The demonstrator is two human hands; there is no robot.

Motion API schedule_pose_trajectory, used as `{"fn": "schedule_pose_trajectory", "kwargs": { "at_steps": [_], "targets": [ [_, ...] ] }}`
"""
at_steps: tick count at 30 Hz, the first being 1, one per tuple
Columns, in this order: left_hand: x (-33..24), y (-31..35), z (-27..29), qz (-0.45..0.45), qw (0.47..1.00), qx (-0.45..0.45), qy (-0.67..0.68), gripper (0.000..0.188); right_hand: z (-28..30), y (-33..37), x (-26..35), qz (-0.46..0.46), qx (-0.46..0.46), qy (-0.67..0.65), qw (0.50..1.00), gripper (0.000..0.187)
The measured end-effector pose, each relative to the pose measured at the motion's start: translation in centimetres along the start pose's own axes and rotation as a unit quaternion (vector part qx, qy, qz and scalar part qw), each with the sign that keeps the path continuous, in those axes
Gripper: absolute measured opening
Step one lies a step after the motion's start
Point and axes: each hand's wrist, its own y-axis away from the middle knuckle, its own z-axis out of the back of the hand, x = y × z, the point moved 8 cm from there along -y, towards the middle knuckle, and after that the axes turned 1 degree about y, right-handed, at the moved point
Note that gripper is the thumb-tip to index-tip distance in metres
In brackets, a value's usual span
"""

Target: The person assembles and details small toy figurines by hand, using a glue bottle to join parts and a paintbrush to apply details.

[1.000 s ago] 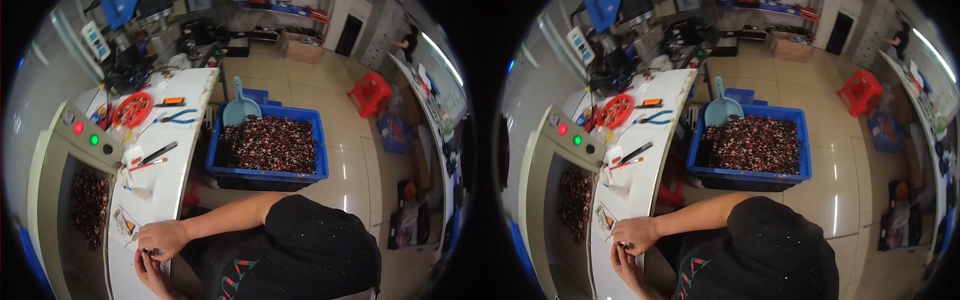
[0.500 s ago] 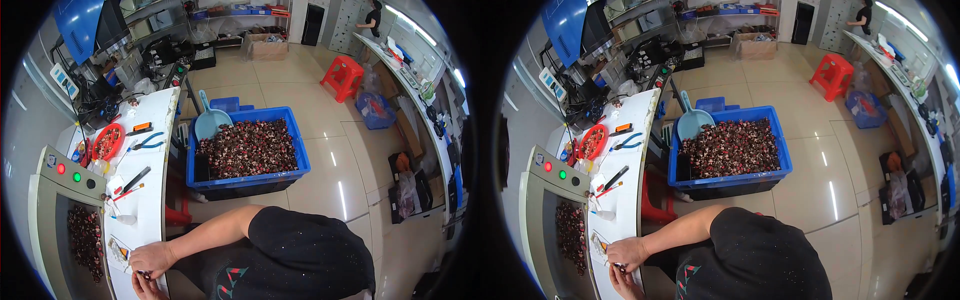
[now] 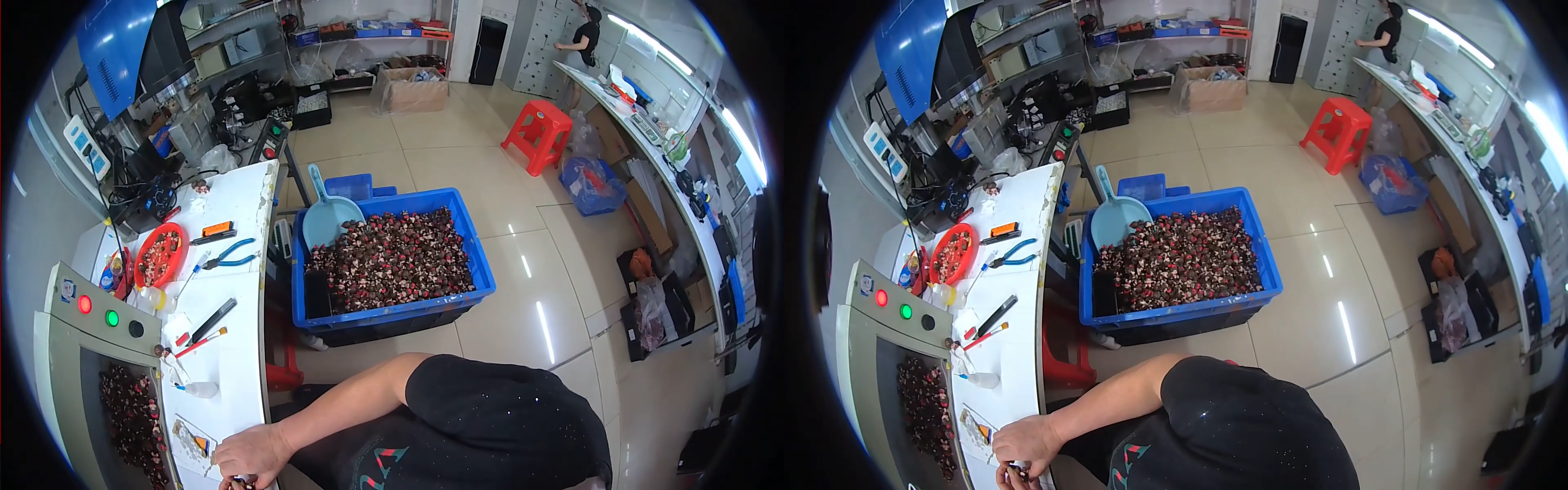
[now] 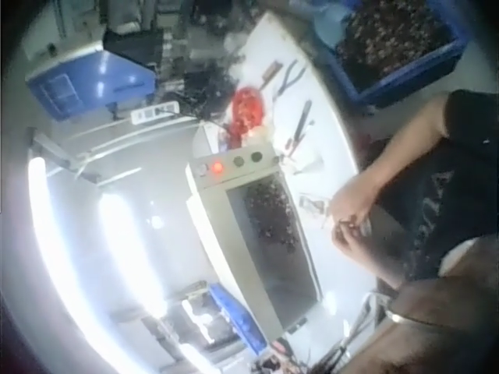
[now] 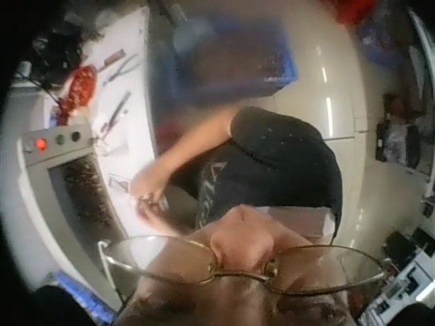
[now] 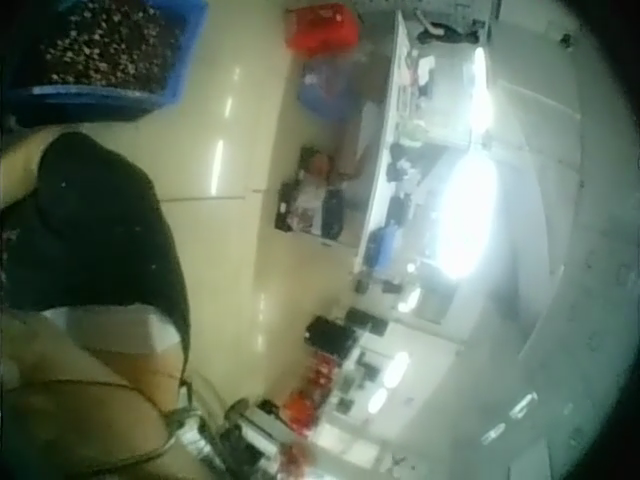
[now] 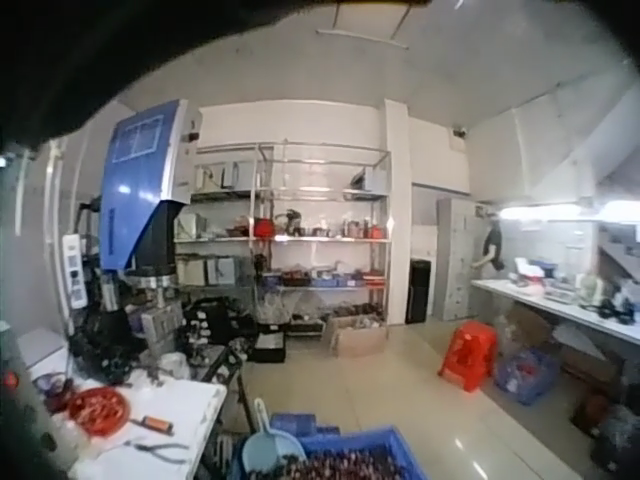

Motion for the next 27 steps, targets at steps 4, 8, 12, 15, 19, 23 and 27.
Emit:
{"fn": "schedule_pose_trajectory", "kwargs": {
  "at_steps": [4, 8, 12, 15, 19, 23, 27],
  "targets": [
    [1.1, -0.5, 0.7, 0.005, 1.0, -0.005, 0.01, 0.041, 0.0, 0.1, 0.1, -0.001, 0.0, 0.0, 1.0, 0.037],
    [1.0, -0.6, 1.0, -0.048, 0.998, -0.003, -0.042, 0.041, 0.0, 0.0, 0.3, -0.002, 0.022, -0.005, 1.0, 0.037],
    [1.1, -0.6, 1.9, -0.093, 0.978, -0.054, -0.18, 0.039, 0.2, 0.1, 0.5, -0.018, 0.021, -0.014, 1.0, 0.037],
    [1.2, -0.3, 1.7, -0.132, 0.982, -0.069, -0.117, 0.036, 0.2, 0.1, 0.8, -0.023, 0.034, -0.015, 0.999, 0.036],
    [1.3, -0.1, 2.0, -0.13, 0.975, -0.083, -0.159, 0.036, 0.5, 0.2, 1.0, -0.022, 0.043, -0.014, 0.999, 0.036],
    [1.2, 0.2, 1.1, -0.129, 0.985, -0.053, -0.102, 0.038, 0.9, 0.2, 1.0, -0.022, 0.044, -0.014, 0.999, 0.037],
    [0.9, 0.2, 0.6, -0.125, 0.989, -0.029, -0.072, 0.039, 0.9, 0.1, 0.9, -0.031, 0.043, -0.013, 0.999, 0.036]
  ]
}}
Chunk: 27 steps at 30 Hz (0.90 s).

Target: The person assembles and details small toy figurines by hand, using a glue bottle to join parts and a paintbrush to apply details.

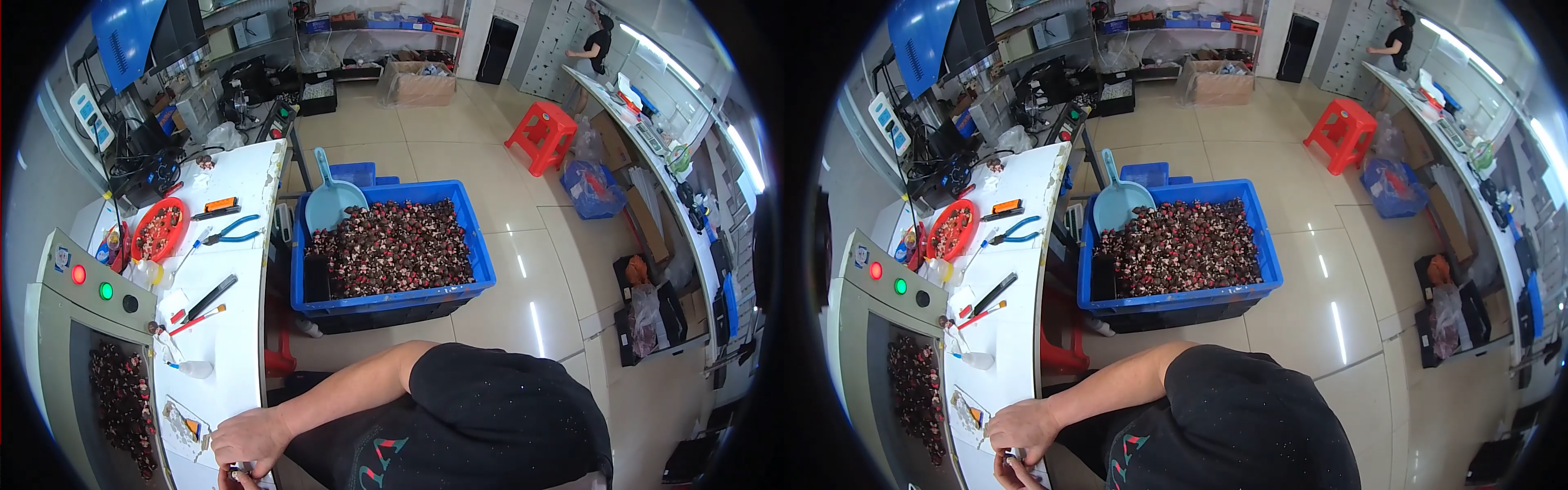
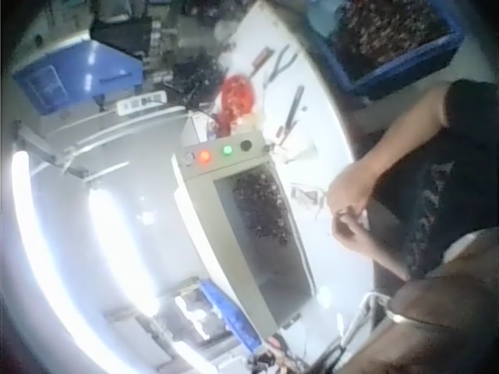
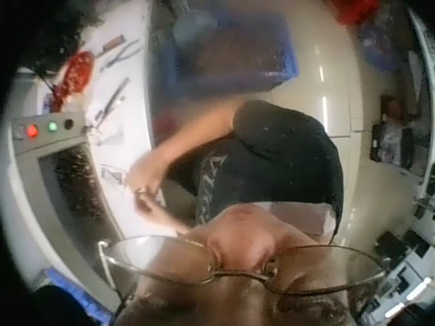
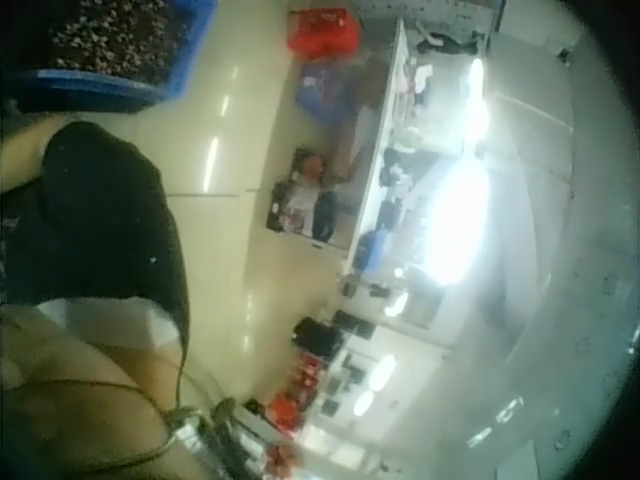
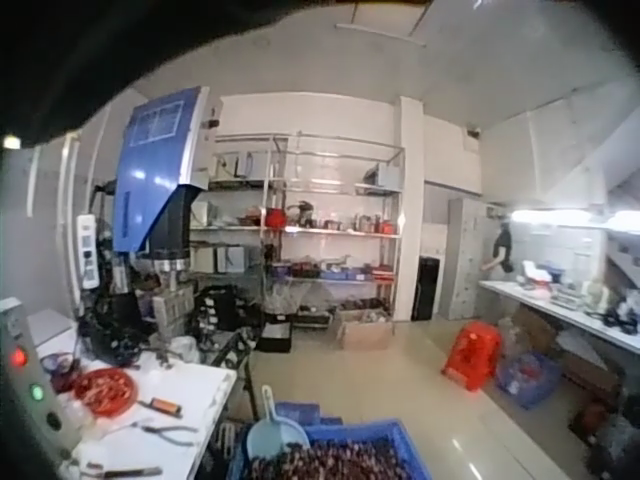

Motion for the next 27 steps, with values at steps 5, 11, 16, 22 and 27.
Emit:
{"fn": "schedule_pose_trajectory", "kwargs": {
  "at_steps": [5, 11, 16, 22, 27],
  "targets": [
    [0.0, 0.1, 0.2, 0.017, 1.0, -0.015, -0.004, 0.04, 0.0, 0.0, 0.1, -0.002, -0.01, 0.001, 1.0, 0.034],
    [1.5, -0.7, 0.8, -0.081, 0.994, 0.043, 0.052, 0.035, -0.6, -0.8, 0.1, -0.008, 0.008, -0.04, 0.999, 0.033],
    [3.5, -2.1, 1.4, -0.01, 0.999, 0.025, 0.04, 0.047, -0.4, -0.8, -1.6, -0.059, 0.049, -0.025, 0.997, 0.044],
    [3.4, -1.7, 2.7, -0.044, 0.998, 0.034, -0.036, 0.054, -2.7, -0.7, -1.9, -0.061, 0.083, -0.049, 0.993, 0.05],
    [4.2, -1.4, 3.1, -0.062, 0.996, 0.051, -0.045, 0.054, -4.2, 0.0, -1.8, -0.072, 0.106, -0.039, 0.991, 0.051]
  ]
}}
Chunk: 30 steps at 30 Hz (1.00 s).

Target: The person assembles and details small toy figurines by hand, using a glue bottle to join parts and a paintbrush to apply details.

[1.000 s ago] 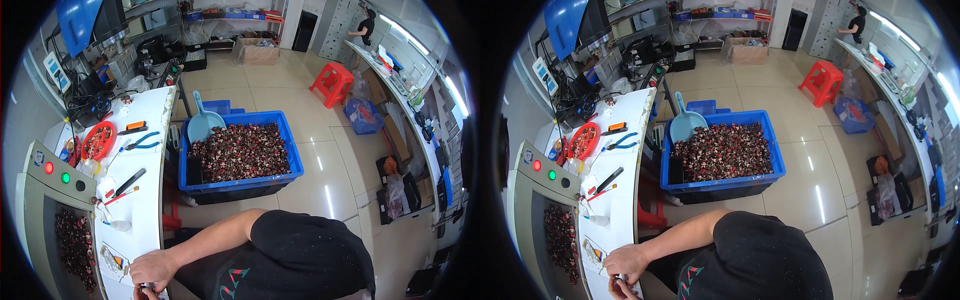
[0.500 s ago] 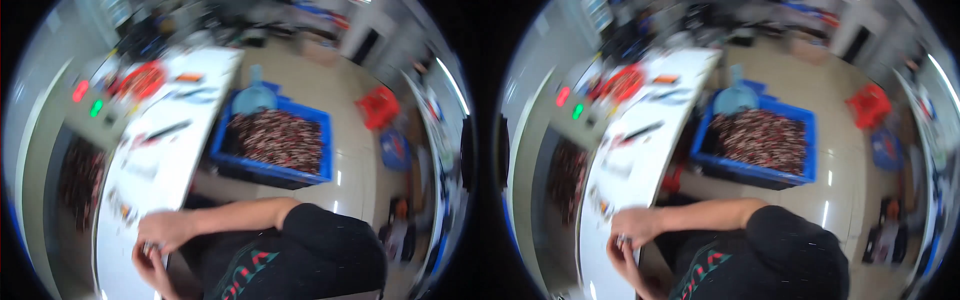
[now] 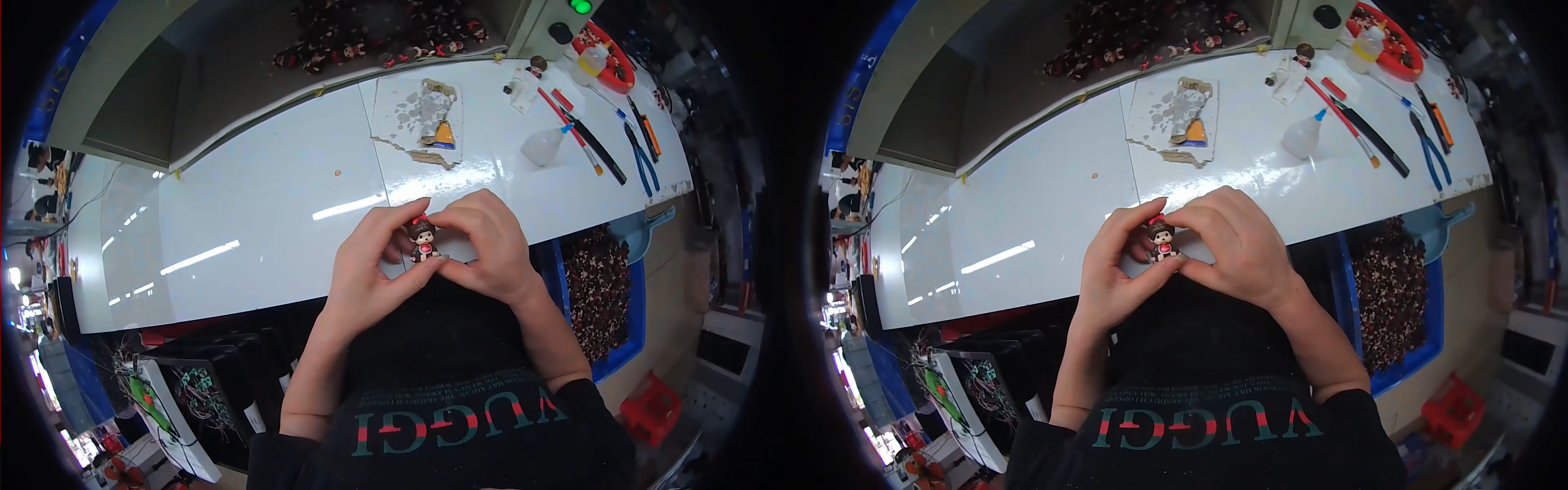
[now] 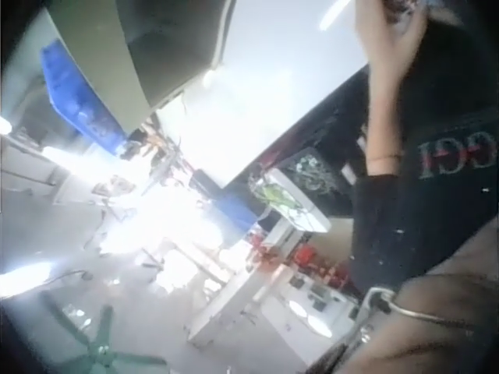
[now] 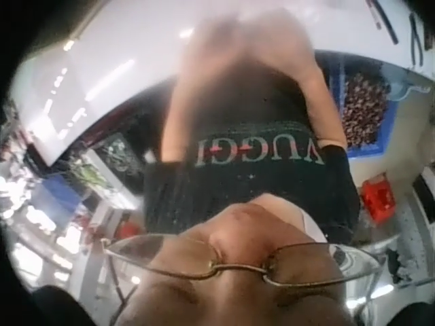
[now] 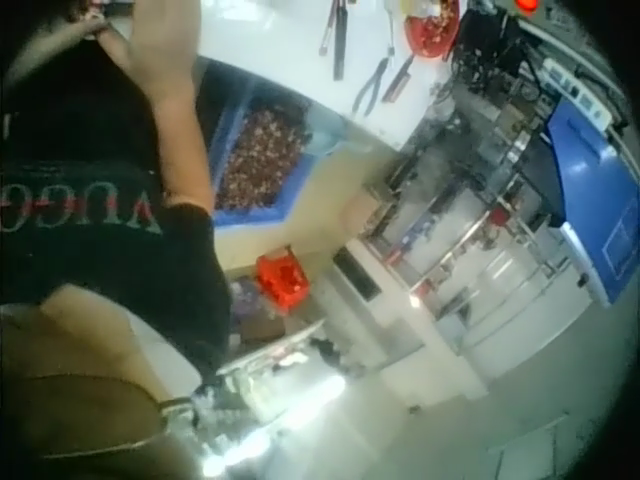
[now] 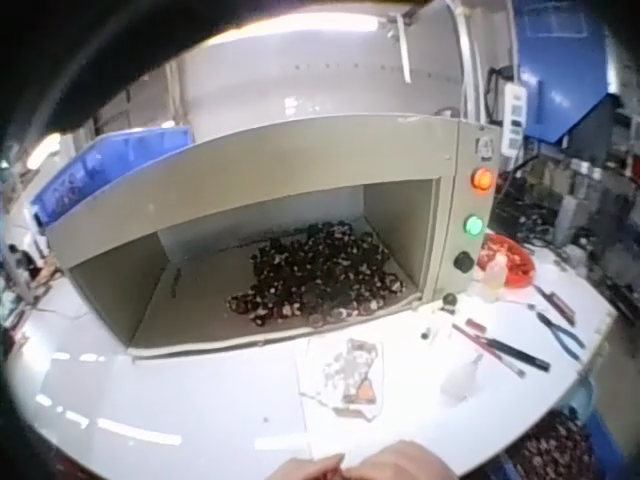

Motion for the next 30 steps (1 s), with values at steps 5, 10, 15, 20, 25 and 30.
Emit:
{"fn": "schedule_pose_trajectory", "kwargs": {
  "at_steps": [5, 10, 15, 20, 25, 30],
  "targets": [
    [0.4, 0.0, -0.5, -0.008, 1.0, 0.007, 0.02, 0.055, 0.1, 0.9, -0.7, -0.012, -0.027, -0.008, 1.0, 0.055],
    [-0.3, -1.3, 1.3, 0.004, 0.999, 0.014, 0.028, 0.054, -0.1, -1.3, -0.4, -0.002, -0.028, -0.006, 1.0, 0.057],
    [0.1, -1.1, 1.9, 0.005, 0.999, 0.013, 0.038, 0.054, -0.8, -1.9, -0.2, -0.002, -0.011, 0.004, 1.0, 0.056],
    [0.4, -0.9, 2.3, -0.008, 0.999, 0.011, 0.051, 0.054, -1.3, -1.7, 0.1, 0.02, -0.031, 0.011, 0.999, 0.056],
    [0.6, -0.8, 2.6, -0.006, 0.998, 0.006, 0.055, 0.054, -1.6, -1.8, 0.0, 0.021, -0.026, 0.005, 0.999, 0.056],
    [0.8, -0.7, 2.8, -0.003, 0.998, 0.011, 0.054, 0.054, -2.0, -1.8, 0.1, 0.023, -0.015, 0.012, 1.0, 0.056]
  ]
}}
